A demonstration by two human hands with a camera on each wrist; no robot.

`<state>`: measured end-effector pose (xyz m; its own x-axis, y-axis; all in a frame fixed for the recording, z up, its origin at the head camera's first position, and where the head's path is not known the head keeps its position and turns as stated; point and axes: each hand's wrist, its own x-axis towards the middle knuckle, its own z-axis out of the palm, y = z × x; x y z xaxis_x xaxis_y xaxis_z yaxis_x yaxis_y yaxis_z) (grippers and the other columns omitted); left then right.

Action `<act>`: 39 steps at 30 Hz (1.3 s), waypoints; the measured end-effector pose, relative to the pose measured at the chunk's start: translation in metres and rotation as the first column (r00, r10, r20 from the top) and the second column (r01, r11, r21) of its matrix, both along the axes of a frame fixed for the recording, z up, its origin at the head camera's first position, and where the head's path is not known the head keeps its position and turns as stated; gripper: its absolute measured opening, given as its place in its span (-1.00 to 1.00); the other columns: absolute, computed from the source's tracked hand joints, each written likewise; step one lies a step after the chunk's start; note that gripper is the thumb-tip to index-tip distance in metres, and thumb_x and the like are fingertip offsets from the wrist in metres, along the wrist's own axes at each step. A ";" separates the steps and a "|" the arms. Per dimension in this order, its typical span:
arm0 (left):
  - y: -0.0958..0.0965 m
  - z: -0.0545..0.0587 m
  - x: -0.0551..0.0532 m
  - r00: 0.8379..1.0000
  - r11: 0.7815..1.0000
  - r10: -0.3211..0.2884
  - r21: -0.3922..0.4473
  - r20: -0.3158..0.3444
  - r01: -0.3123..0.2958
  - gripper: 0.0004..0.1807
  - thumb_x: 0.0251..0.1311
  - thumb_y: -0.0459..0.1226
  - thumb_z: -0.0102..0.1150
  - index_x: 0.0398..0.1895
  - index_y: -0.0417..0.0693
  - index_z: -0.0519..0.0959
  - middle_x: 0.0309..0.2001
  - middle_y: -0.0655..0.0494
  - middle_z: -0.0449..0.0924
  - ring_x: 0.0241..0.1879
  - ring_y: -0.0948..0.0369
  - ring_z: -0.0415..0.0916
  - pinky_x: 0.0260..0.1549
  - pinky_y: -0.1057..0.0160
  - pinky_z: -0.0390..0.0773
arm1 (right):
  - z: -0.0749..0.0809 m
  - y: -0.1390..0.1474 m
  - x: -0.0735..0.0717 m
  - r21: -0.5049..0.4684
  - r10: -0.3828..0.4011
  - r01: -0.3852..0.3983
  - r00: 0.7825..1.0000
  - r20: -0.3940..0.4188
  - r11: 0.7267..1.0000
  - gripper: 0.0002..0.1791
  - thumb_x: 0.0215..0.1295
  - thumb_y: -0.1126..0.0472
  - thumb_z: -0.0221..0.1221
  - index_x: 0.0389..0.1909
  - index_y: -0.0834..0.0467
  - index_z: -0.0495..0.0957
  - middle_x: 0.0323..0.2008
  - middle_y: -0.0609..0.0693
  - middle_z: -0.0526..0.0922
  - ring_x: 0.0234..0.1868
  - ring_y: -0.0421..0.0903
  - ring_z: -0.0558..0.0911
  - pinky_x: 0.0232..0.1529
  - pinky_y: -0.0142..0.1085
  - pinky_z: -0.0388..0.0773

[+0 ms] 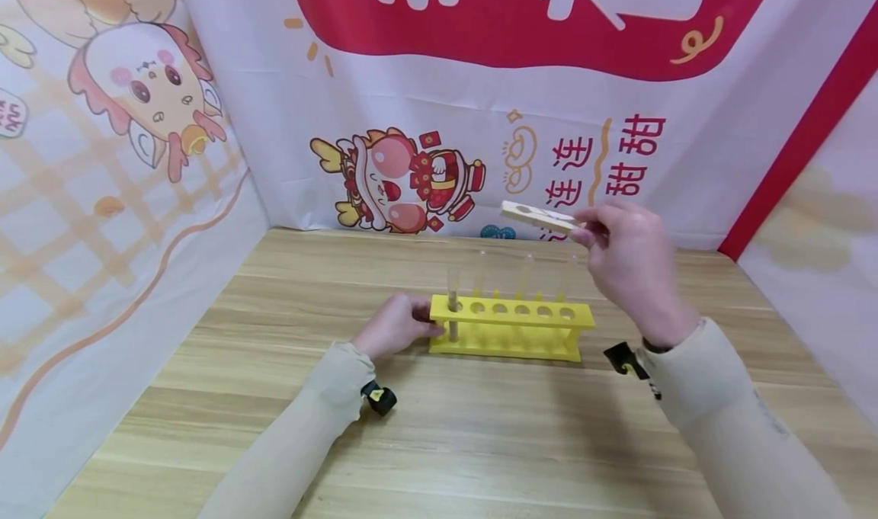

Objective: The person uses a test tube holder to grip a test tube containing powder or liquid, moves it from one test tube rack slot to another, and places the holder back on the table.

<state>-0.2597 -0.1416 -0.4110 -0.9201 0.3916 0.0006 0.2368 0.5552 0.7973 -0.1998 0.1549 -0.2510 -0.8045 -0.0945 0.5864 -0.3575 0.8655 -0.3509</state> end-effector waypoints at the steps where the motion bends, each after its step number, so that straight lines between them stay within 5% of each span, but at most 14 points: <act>1: 0.000 0.000 0.000 1.000 1.000 0.001 -0.001 0.001 -0.001 -0.83 0.10 -0.30 0.46 -0.23 0.01 0.72 -0.32 0.24 0.69 -0.26 0.23 0.58 -0.13 0.19 0.58 | 0.001 0.004 0.000 -0.005 -0.006 0.006 1.000 0.018 1.000 -0.79 0.25 0.39 0.32 -0.11 0.35 0.66 -0.25 0.22 0.62 -0.31 0.10 0.54 -0.28 -0.04 0.58; 17: 0.000 0.000 0.000 1.000 1.000 -0.009 0.008 0.001 0.009 -0.85 0.12 -0.30 0.44 -0.23 -0.03 0.72 -0.31 0.22 0.69 -0.27 0.25 0.56 -0.15 0.21 0.58 | -0.010 0.080 -0.003 0.059 -0.175 0.169 0.979 0.106 0.984 -0.65 0.29 0.21 0.32 0.01 0.34 0.61 -0.31 0.26 0.59 -0.40 0.13 0.43 -0.54 -0.11 0.38; 32: 0.000 -0.002 0.000 1.000 1.000 0.003 0.005 0.012 -0.003 -0.87 0.11 -0.29 0.45 -0.26 0.02 0.73 -0.33 0.23 0.68 -0.27 0.22 0.56 -0.16 0.20 0.58 | -0.055 0.158 -0.014 0.099 -0.231 0.212 0.939 0.254 0.972 -0.64 0.35 0.08 0.25 -0.11 0.34 0.65 -0.57 0.06 0.58 -0.49 0.07 0.42 -0.60 -0.18 0.27; 39: 0.001 0.000 0.000 1.000 1.000 0.004 0.001 0.010 -0.004 -0.87 0.12 -0.29 0.44 -0.26 0.03 0.72 -0.33 0.23 0.68 -0.27 0.22 0.56 -0.16 0.20 0.58 | -0.077 0.194 -0.017 0.151 -0.239 0.193 0.885 0.400 0.969 -0.63 0.33 0.08 0.25 -0.18 0.36 0.65 -0.53 0.06 0.61 -0.48 0.06 0.46 -0.58 -0.24 0.30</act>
<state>-0.2597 -0.1409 -0.4113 -0.9217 0.3878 -0.0084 0.2263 0.5552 0.8003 -0.2166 0.3489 -0.3280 -0.9787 0.0671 0.1938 -0.0005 0.9442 -0.3294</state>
